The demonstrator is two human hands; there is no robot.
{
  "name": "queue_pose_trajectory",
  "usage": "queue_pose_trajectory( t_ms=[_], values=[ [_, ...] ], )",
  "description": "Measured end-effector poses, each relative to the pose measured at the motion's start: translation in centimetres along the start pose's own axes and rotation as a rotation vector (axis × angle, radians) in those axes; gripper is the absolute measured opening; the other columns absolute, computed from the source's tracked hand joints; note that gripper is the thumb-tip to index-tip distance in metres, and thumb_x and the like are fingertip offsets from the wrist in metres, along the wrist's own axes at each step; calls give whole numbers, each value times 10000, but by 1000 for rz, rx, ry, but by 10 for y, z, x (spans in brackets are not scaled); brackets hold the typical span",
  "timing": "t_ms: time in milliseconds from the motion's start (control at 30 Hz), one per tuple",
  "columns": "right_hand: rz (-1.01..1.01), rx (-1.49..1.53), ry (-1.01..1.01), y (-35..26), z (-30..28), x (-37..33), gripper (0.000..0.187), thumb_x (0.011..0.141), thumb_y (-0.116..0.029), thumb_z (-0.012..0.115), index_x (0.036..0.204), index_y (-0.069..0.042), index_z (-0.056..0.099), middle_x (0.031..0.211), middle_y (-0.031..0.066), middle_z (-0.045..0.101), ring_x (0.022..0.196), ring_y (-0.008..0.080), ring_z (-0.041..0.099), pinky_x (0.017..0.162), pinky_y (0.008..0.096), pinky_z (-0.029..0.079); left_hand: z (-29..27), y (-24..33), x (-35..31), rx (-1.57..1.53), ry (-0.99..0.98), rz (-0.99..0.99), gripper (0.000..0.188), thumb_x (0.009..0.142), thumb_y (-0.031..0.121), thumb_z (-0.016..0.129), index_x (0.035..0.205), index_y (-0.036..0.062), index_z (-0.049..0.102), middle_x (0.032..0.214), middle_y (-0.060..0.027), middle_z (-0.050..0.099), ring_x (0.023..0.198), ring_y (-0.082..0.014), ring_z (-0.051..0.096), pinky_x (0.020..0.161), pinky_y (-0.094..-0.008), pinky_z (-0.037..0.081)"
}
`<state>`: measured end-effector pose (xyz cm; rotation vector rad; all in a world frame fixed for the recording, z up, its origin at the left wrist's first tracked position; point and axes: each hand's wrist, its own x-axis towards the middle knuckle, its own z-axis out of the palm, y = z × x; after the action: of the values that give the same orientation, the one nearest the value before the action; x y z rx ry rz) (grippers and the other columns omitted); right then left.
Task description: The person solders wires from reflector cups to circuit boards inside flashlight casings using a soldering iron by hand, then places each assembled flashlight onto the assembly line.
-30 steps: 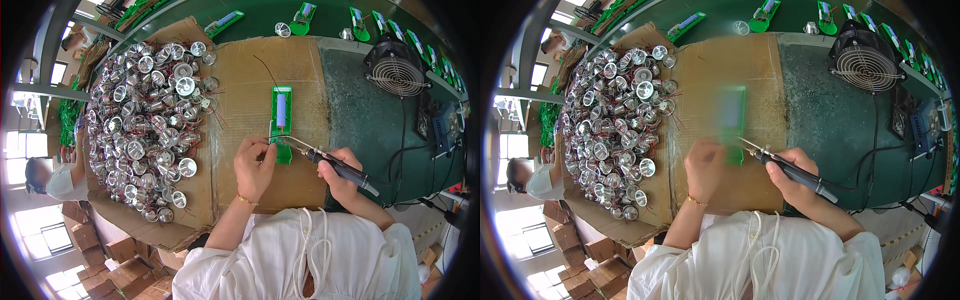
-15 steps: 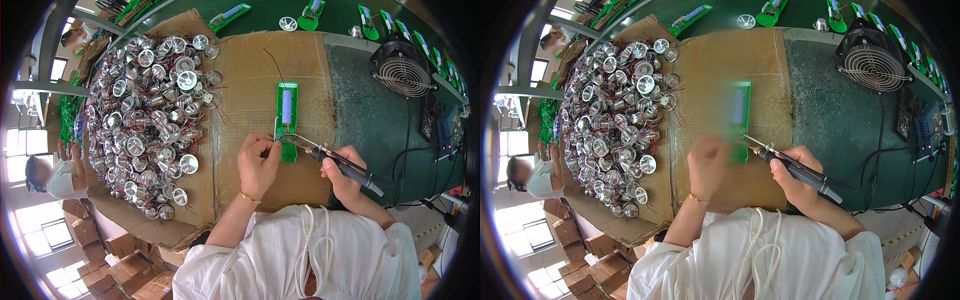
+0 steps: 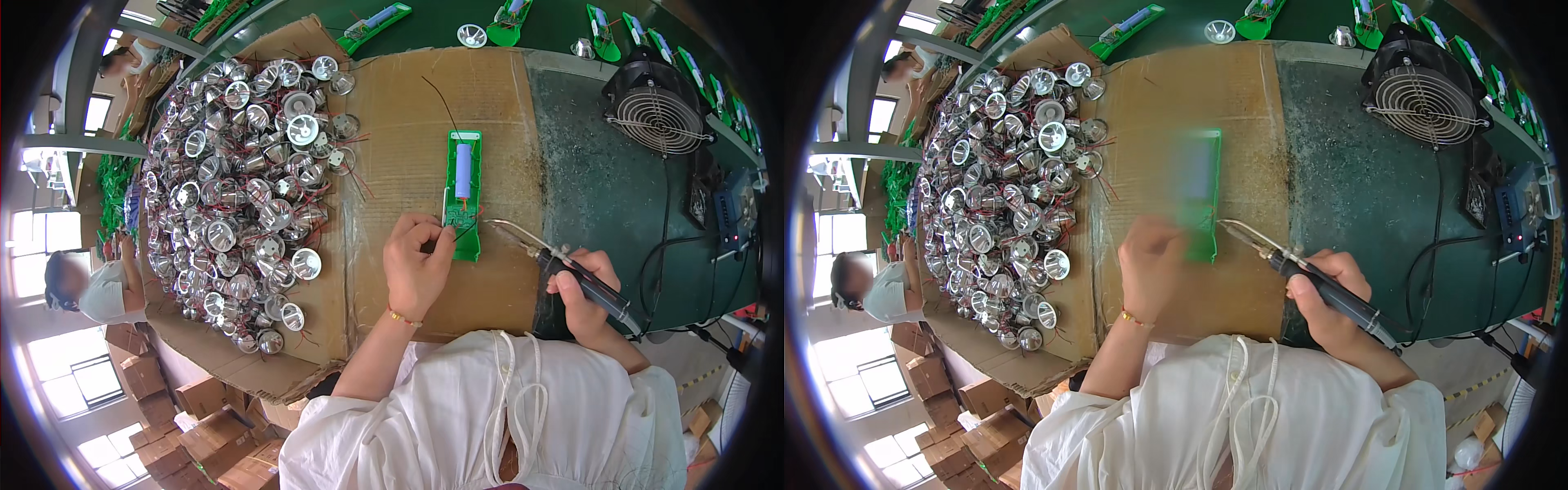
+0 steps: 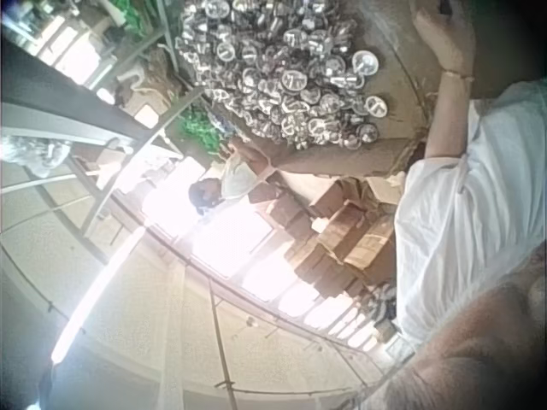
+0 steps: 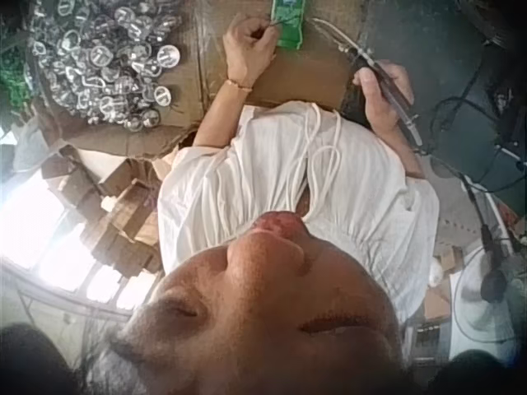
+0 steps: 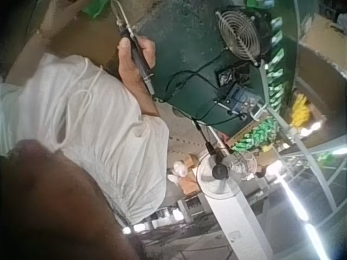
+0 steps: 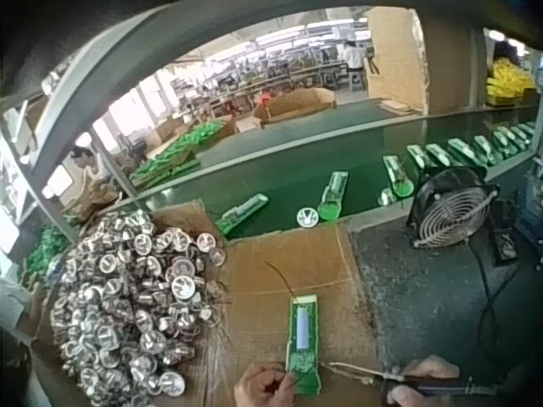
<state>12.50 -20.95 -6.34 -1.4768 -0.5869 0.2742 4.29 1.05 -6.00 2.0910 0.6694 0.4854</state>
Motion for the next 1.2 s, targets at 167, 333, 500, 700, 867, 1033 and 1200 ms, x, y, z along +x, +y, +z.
queue_pose_trajectory(
  t_ms=[167,333,500,700,867,1033,1200],
  values=[
    [60,32,137,4,-21,-4,146,859,-53,594,906,7,470,732,104,574,616,117,549,572,253,468,-28,9,5,-266,-86,-291,123,794,102,672,783,-21,673,771,-96,665,663,-126,619,636,-248,498],
    [126,-5,194,16,-31,4,138,851,-44,594,901,4,474,743,96,574,612,112,551,568,249,465,-16,24,27,255,-302,-72,151,796,150,649,750,10,679,592,-102,635,522,-181,626,522,-282,476],
    [170,-16,210,24,-36,8,147,834,-48,625,866,-1,489,724,100,600,590,120,579,540,255,468,6,32,140,342,-219,18,195,793,213,590,727,55,682,587,-118,613,539,-285,618,534,-347,481],
    [149,47,260,37,-35,5,176,799,-47,664,870,-10,507,707,109,621,579,131,593,523,255,466,62,30,324,525,-90,173,284,803,345,582,819,94,713,762,-159,661,767,-327,644,707,-397,506],
    [134,105,321,44,-36,1,216,769,-57,690,883,-5,514,695,120,619,546,127,577,492,251,449,47,5,385,709,145,248,547,758,408,617,1253,189,540,1285,-119,507,1198,-332,454,955,-539,356],
    [155,83,283,41,-36,3,203,795,-74,669,881,-2,500,730,109,566,581,126,557,504,247,460,20,-9,388,984,-413,148,705,748,375,620,1384,209,363,1250,-169,517,1137,-339,526,919,-447,434],
    [162,128,360,36,-32,9,213,750,-53,696,857,7,523,683,118,611,543,119,561,488,245,444,16,29,347,712,-298,268,688,742,329,645,1353,141,392,1115,-199,578,997,-357,594,837,-425,482]
  ],
)
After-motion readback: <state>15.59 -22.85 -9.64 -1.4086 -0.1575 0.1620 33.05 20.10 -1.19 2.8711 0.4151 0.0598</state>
